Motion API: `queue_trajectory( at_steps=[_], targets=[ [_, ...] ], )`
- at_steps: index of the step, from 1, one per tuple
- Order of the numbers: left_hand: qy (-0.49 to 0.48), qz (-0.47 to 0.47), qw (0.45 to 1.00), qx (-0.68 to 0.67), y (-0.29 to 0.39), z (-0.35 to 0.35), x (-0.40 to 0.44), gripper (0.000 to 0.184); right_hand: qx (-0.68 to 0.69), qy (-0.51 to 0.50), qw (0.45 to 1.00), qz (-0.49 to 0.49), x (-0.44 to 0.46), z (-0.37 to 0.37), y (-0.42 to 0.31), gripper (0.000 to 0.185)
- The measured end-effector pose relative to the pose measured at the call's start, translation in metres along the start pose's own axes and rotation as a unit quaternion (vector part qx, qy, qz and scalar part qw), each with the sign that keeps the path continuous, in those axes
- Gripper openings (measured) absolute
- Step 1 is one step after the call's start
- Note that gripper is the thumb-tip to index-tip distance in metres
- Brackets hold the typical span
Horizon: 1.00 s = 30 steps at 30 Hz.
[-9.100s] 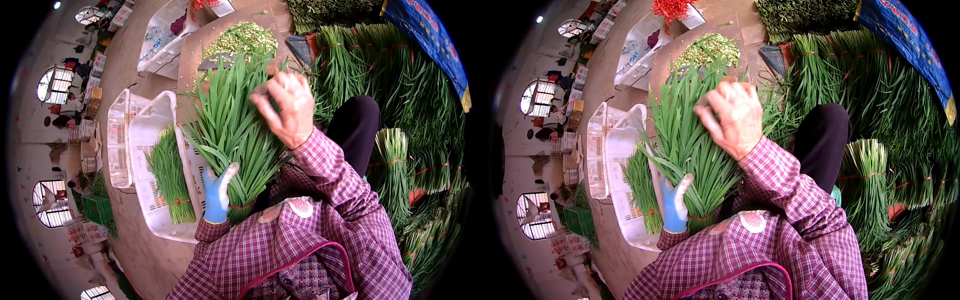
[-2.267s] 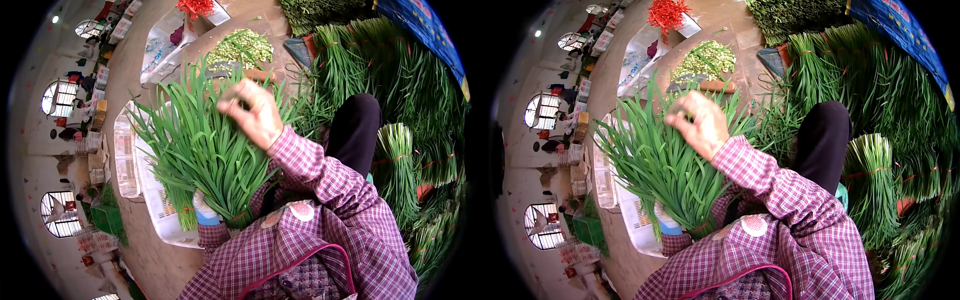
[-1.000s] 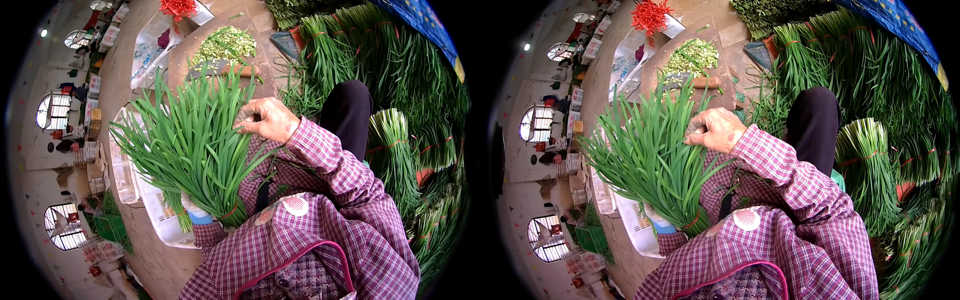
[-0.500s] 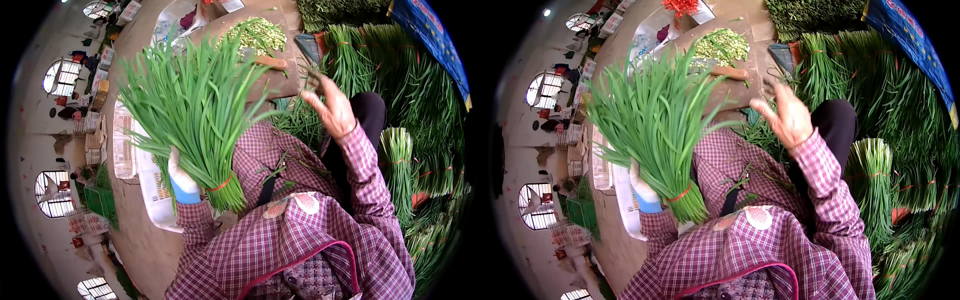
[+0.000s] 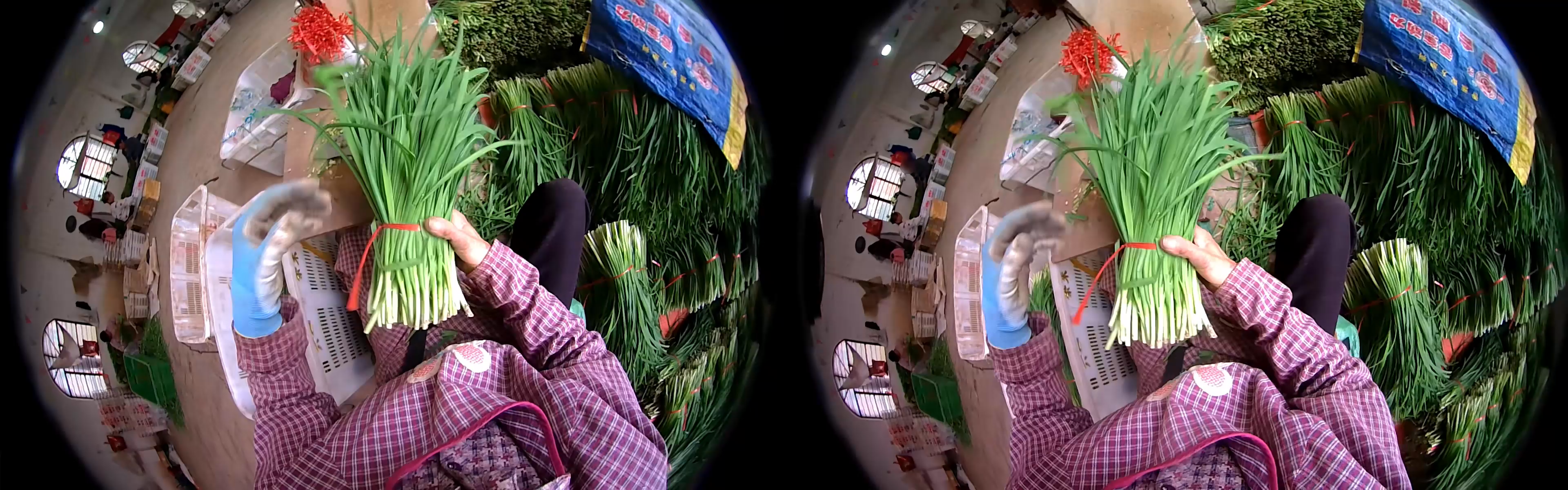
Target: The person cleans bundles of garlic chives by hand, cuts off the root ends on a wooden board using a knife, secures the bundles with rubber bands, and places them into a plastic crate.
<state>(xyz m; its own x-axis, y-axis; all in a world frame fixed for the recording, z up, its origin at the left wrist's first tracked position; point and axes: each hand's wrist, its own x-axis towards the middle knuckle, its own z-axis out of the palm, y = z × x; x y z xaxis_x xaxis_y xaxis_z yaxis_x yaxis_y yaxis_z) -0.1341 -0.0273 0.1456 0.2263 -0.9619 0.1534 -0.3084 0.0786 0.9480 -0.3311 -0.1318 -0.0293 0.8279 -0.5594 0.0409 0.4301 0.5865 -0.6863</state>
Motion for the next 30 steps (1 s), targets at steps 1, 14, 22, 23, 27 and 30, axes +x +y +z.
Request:
queue_trajectory(
  at_steps=[1, 14, 22, 23, 27, 30],
  targets=[
    [-0.051, -0.025, 0.997, -0.059, -0.025, -0.018, -0.004, 0.047, 0.008, -0.017, 1.000, 0.013, -0.002, -0.008, -0.001, 0.059],
    [0.055, -0.153, 0.896, -0.412, -0.108, 0.040, -0.012, 0.062, -0.232, -0.106, 0.966, 0.027, 0.009, 0.024, 0.025, 0.091],
    [0.070, -0.149, 0.867, -0.471, -0.163, -0.001, -0.026, 0.055, -0.567, 0.030, 0.792, -0.224, -0.021, 0.049, -0.071, 0.023],
    [0.083, -0.150, 0.868, -0.466, -0.161, -0.002, -0.025, 0.053, -0.520, 0.050, 0.791, -0.320, -0.018, 0.055, -0.075, 0.013],
    [0.106, -0.142, 0.891, -0.419, -0.139, 0.009, -0.026, 0.053, -0.609, 0.007, 0.655, -0.447, 0.000, 0.071, -0.093, 0.017],
    [0.128, -0.149, 0.881, -0.431, -0.124, 0.020, -0.030, 0.055, -0.660, -0.008, 0.579, -0.479, 0.015, 0.085, -0.091, 0.026]
  ],
)
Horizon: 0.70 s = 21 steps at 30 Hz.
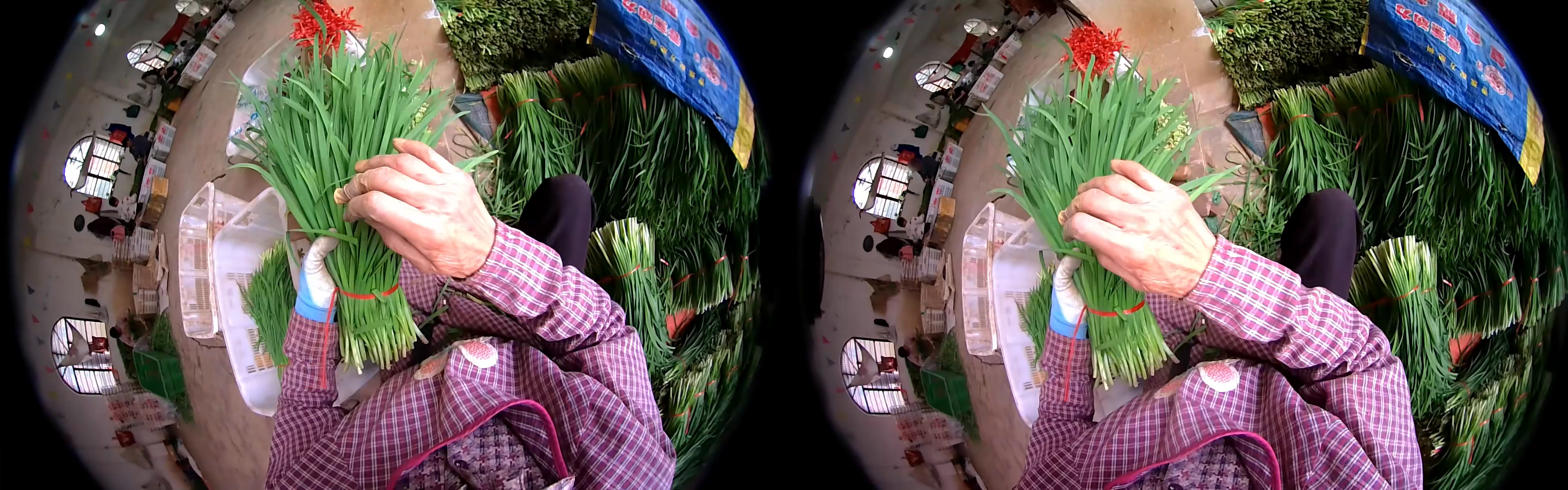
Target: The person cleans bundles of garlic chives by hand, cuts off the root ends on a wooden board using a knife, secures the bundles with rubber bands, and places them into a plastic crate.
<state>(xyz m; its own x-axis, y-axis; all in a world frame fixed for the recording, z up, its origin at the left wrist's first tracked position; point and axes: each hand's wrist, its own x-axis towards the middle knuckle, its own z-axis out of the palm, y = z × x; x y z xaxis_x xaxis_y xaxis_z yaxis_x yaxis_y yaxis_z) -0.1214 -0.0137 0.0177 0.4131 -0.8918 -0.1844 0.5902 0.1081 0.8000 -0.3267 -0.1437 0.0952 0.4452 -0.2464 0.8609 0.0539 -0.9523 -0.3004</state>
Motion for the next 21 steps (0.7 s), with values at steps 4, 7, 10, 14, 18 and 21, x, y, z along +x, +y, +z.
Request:
queue_trajectory(
  at_steps=[4, 7, 10, 14, 18, 21],
  targets=[
    [0.008, -0.051, 0.999, -0.009, 0.004, -0.016, -0.003, 0.055, -0.085, -0.028, 0.996, 0.021, -0.017, 0.016, 0.021, 0.021],
    [0.011, -0.070, 0.997, -0.024, 0.008, -0.022, -0.005, 0.044, -0.095, -0.075, 0.990, 0.076, -0.042, 0.026, 0.030, 0.017],
    [-0.001, -0.089, 0.995, -0.040, 0.008, -0.027, -0.004, 0.044, -0.064, -0.069, 0.990, 0.106, -0.049, 0.035, 0.029, 0.015],
    [0.013, -0.019, 1.000, -0.012, 0.004, -0.040, -0.004, 0.054, 0.003, -0.050, 0.983, 0.178, -0.045, 0.029, 0.025, 0.015],
    [0.028, 0.008, 1.000, 0.002, 0.002, -0.054, -0.004, 0.064, 0.039, -0.020, 0.985, 0.169, -0.047, 0.029, 0.026, 0.018],
    [0.018, 0.012, 1.000, 0.000, 0.005, -0.048, -0.006, 0.063, 0.059, -0.013, 0.981, 0.186, -0.047, 0.027, 0.023, 0.022]
  ],
)
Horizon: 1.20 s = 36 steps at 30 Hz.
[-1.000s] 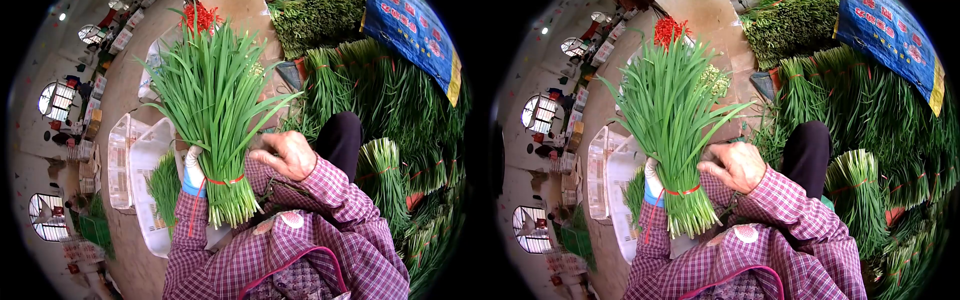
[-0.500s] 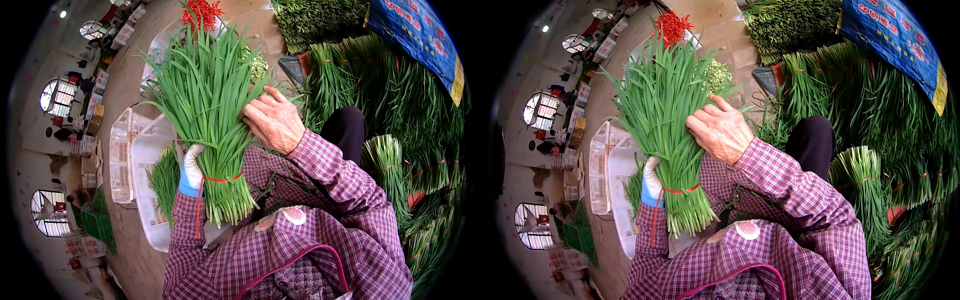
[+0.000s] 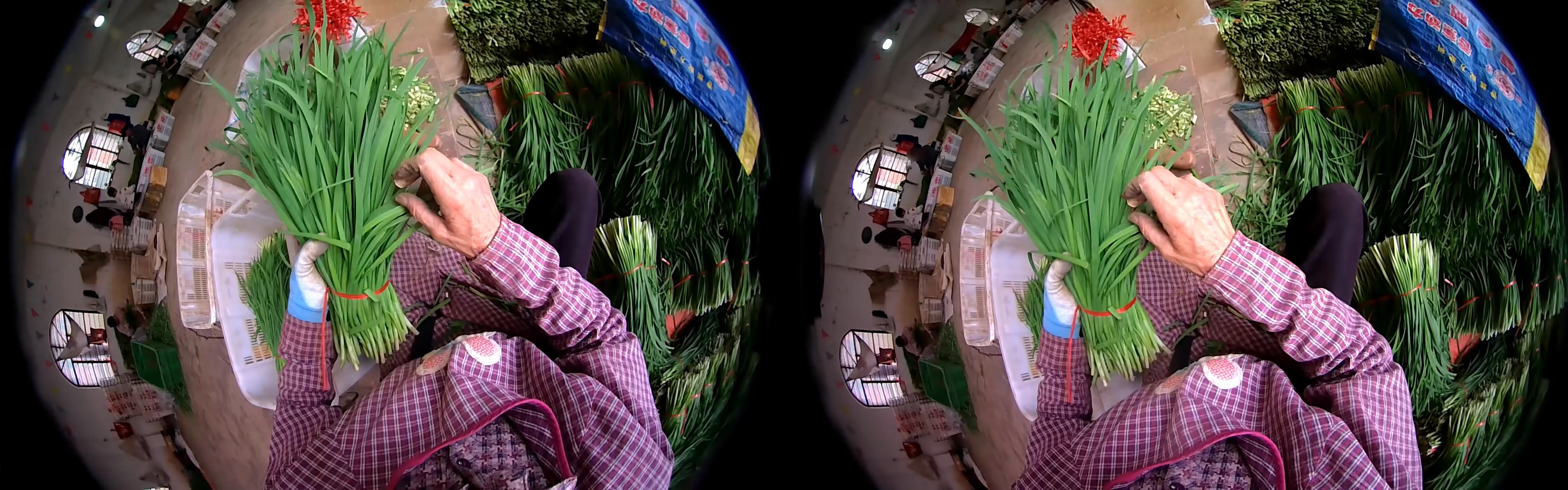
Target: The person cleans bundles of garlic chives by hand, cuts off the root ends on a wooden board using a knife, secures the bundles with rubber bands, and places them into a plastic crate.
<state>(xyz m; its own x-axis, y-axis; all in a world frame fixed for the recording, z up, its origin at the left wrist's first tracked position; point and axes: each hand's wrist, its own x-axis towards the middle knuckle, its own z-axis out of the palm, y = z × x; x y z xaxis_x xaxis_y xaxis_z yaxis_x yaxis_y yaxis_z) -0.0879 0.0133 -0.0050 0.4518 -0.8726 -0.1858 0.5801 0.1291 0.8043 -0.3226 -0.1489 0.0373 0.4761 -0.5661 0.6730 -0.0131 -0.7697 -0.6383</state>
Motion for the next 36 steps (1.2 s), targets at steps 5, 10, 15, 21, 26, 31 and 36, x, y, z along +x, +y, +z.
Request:
queue_trajectory(
  at_steps=[5, 10, 15, 21, 26, 31, 36],
  targets=[
    [0.002, -0.002, 1.000, 0.018, 0.002, -0.006, 0.000, 0.063, -0.003, -0.046, 0.999, 0.002, 0.001, -0.006, -0.004, 0.027],
    [0.000, -0.043, 0.999, -0.013, 0.007, 0.008, -0.010, 0.059, 0.049, -0.066, 0.997, 0.013, -0.001, -0.002, 0.000, 0.028],
    [-0.019, -0.048, 0.999, -0.015, 0.011, 0.012, -0.009, 0.061, -0.022, -0.097, 0.995, 0.033, -0.001, -0.015, -0.007, 0.023],
    [-0.013, -0.005, 0.996, 0.090, 0.009, 0.028, -0.013, 0.065, -0.099, -0.014, 0.984, -0.148, 0.027, -0.001, -0.031, 0.027],
    [-0.004, 0.038, 0.988, 0.152, 0.003, 0.016, -0.019, 0.061, -0.149, -0.060, 0.975, -0.155, 0.016, 0.039, -0.010, 0.035],
    [0.018, -0.016, 0.992, 0.124, 0.008, 0.024, -0.034, 0.052, -0.179, -0.143, 0.969, -0.093, -0.027, 0.029, 0.001, 0.033],
    [0.007, -0.019, 0.989, 0.143, 0.005, 0.019, -0.040, 0.052, -0.147, -0.132, 0.977, -0.078, -0.039, 0.031, 0.003, 0.036]
  ],
)
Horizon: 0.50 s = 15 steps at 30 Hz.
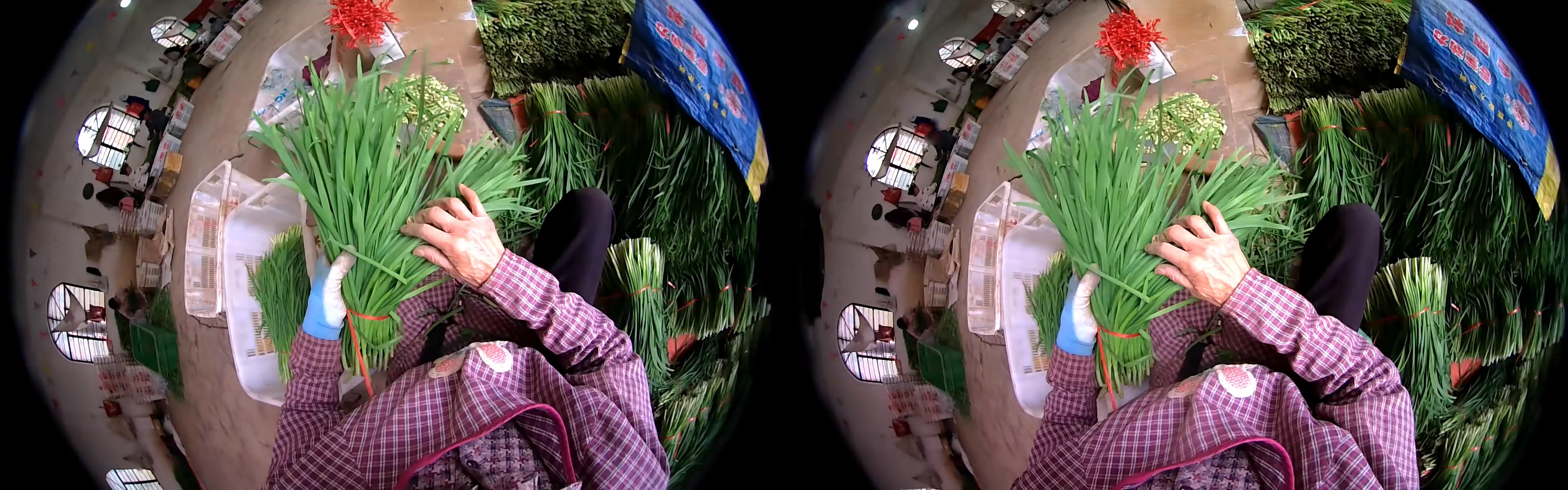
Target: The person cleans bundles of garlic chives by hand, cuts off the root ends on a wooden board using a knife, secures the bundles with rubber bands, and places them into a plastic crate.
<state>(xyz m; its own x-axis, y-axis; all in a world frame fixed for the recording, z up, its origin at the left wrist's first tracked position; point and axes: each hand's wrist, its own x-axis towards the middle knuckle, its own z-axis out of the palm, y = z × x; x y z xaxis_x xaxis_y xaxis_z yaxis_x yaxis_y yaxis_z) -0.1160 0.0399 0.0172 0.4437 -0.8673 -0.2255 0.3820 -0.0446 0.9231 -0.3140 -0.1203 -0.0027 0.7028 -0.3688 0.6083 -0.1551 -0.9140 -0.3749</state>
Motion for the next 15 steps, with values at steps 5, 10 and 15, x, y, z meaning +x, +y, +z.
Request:
queue_trajectory(
  at_steps=[5, 10, 15],
  targets=[
    [0.100, 0.006, 0.992, 0.080, 0.001, -0.003, -0.010, 0.050, 0.057, 0.034, 0.998, -0.003, 0.019, -0.027, -0.007, 0.028],
    [0.074, -0.001, 0.992, 0.098, 0.010, 0.010, -0.018, 0.044, 0.062, 0.138, 0.989, -0.007, 0.051, -0.043, -0.018, 0.016],
    [0.057, -0.012, 0.992, 0.116, 0.013, 0.015, -0.021, 0.042, 0.076, 0.134, 0.988, 0.014, 0.065, -0.013, -0.029, 0.011]
  ],
)
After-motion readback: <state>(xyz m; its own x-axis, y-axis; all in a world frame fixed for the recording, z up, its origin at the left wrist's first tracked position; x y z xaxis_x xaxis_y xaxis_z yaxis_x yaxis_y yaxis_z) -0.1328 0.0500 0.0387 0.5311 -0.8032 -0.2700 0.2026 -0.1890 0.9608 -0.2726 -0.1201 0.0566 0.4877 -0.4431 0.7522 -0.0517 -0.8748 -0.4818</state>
